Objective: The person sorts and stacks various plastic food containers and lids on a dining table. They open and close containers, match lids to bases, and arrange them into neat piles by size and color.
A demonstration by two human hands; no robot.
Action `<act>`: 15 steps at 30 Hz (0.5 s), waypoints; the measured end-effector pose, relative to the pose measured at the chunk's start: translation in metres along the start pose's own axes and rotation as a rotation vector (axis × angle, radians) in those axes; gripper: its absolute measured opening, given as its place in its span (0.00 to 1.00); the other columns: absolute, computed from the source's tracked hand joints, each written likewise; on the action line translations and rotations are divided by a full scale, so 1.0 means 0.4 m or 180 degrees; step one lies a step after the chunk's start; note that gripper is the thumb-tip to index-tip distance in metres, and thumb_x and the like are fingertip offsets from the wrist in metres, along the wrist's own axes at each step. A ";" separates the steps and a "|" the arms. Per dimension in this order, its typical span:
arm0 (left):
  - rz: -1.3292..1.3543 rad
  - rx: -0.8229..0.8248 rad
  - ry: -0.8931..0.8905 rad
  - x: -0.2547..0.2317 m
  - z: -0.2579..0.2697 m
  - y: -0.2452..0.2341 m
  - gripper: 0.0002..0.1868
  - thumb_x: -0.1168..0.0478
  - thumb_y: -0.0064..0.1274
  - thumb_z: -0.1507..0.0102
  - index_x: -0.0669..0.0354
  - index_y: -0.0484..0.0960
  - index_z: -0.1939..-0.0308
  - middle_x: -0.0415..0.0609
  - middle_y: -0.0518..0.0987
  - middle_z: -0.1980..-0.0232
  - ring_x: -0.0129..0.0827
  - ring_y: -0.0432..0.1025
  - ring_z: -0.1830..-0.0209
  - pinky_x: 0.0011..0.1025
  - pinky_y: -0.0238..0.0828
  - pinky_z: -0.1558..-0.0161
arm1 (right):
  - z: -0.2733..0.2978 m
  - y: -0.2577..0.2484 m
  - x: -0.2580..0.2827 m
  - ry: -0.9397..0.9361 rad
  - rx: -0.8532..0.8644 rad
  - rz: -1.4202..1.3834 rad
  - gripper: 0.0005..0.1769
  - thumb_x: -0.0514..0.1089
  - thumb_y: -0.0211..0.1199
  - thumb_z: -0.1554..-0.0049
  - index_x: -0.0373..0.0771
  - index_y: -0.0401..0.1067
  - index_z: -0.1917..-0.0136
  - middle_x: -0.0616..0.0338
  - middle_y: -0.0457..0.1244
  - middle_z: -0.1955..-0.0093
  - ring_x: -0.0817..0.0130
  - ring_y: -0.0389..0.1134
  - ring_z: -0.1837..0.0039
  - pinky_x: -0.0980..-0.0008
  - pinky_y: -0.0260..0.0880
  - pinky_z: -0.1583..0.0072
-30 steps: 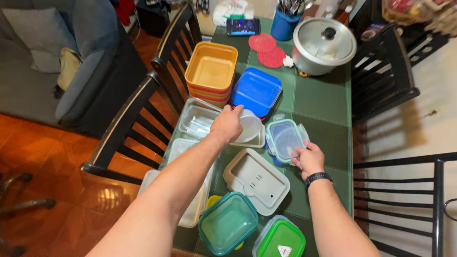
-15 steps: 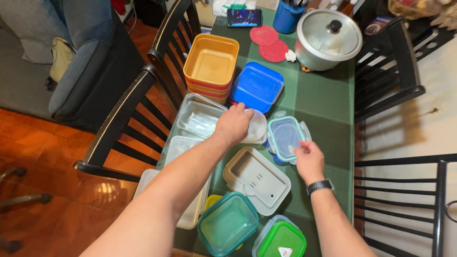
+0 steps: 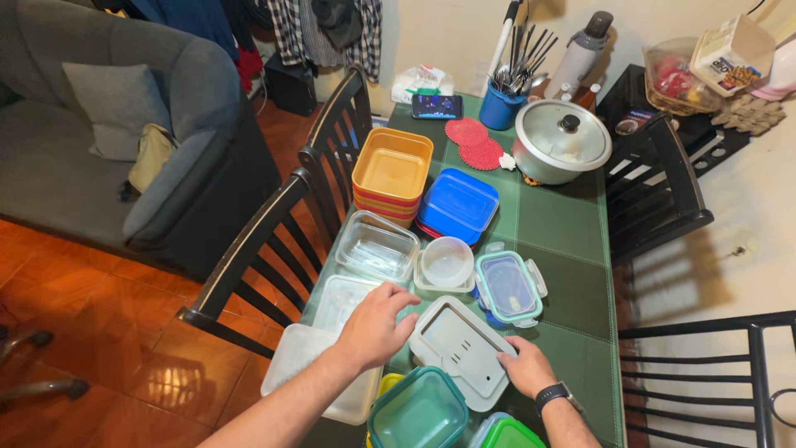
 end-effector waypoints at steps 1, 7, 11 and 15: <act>0.0051 0.0011 -0.0077 0.002 0.015 -0.009 0.14 0.58 0.57 0.40 0.55 0.83 0.51 0.50 0.77 0.49 0.45 0.73 0.47 0.38 0.71 0.46 | 0.003 -0.005 0.003 -0.0041 -0.0154 0.0028 0.24 0.48 0.67 0.48 0.44 0.75 0.38 0.50 0.72 0.43 0.55 0.74 0.41 0.61 0.72 0.39; 0.0330 0.0078 -0.0461 -0.009 0.083 -0.030 0.15 0.56 0.56 0.39 0.52 0.84 0.49 0.47 0.77 0.48 0.41 0.73 0.46 0.35 0.71 0.46 | 0.054 -0.077 0.046 -0.0177 -0.0973 0.0192 0.24 0.49 0.68 0.48 0.47 0.76 0.38 0.53 0.69 0.39 0.51 0.71 0.39 0.59 0.70 0.39; 0.0422 0.0132 -0.0609 -0.035 0.093 -0.043 0.16 0.55 0.55 0.39 0.50 0.83 0.48 0.45 0.77 0.48 0.39 0.74 0.48 0.33 0.72 0.48 | 0.110 -0.158 0.069 -0.0427 -0.1533 0.0170 0.23 0.49 0.68 0.48 0.47 0.77 0.39 0.55 0.70 0.40 0.52 0.71 0.41 0.60 0.71 0.40; 0.0536 0.0322 -0.0972 -0.052 0.081 -0.043 0.19 0.53 0.54 0.39 0.49 0.82 0.44 0.45 0.77 0.49 0.43 0.76 0.54 0.32 0.72 0.49 | 0.147 -0.237 0.083 -0.0052 -0.1724 -0.0513 0.25 0.45 0.69 0.45 0.40 0.76 0.35 0.53 0.72 0.47 0.60 0.73 0.50 0.64 0.73 0.46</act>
Point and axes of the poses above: each hand's wrist, its own z-axis away from the middle knuckle, its own y-axis out of the palm, x = y × z, the point moved 3 cm from there along -z, towards the middle knuckle
